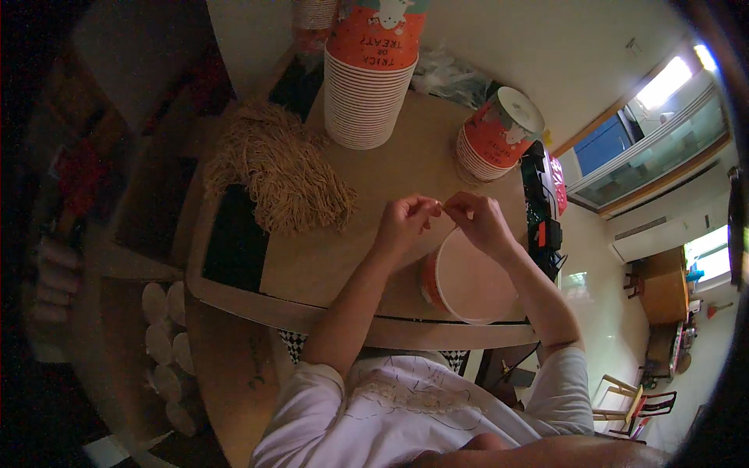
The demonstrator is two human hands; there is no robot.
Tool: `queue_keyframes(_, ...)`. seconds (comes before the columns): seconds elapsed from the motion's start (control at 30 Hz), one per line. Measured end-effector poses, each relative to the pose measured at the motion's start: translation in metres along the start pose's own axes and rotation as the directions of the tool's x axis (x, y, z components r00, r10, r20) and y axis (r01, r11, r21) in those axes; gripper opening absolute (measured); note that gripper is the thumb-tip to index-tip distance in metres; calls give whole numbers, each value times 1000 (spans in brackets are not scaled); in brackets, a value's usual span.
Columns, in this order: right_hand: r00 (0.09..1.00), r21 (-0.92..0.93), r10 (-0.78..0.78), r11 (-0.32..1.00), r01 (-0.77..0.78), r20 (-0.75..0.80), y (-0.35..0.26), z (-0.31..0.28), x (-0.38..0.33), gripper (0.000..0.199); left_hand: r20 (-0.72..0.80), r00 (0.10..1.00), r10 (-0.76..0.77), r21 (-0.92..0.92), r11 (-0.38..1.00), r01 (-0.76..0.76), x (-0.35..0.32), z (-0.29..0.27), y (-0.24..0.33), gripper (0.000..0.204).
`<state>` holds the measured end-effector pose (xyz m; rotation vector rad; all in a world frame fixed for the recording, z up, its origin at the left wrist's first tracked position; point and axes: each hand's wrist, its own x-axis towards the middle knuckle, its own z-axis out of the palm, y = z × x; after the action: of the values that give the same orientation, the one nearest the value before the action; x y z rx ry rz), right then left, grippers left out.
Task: Manually attaching a white string handle to a printed paper bucket.
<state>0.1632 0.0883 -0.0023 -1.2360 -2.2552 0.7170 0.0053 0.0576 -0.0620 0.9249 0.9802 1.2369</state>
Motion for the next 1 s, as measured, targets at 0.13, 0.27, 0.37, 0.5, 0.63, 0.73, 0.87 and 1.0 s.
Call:
queue_keyframes(0.13,1000,26,19,999,-20,10,4,0,1,4,4,1000,11,24,1000,-11,2,0,-2,13)
queue_keyframes(0.27,999,10,41,999,-41,6,2,1,0,5,11,1000,28,25,999,-28,3,-1,-8,13)
queue_keyframes(0.37,1000,-7,27,1000,-27,-10,2,1,0,6,21,999,39,51,998,-40,4,-2,-9,13)
queue_keyframes(0.5,1000,-9,29,1000,-29,-2,1,0,-1,10,1,999,44,67,997,-44,2,0,-6,13)
queue_keyframes(0.63,992,-24,124,992,-124,22,-11,-2,-1,12,4,997,74,55,996,-74,2,-1,-6,12)
queue_keyframes(0.73,992,21,124,992,-123,-4,-8,-1,-1,10,1,998,60,67,996,-59,3,-1,-7,12)
queue_keyframes(0.87,996,-20,82,996,-82,18,-1,0,-1,8,-5,998,55,43,998,-55,4,0,-7,14)
queue_keyframes(1.0,999,-3,46,999,-46,18,-3,0,-1,5,-18,998,61,18,998,-61,6,-2,-10,17)
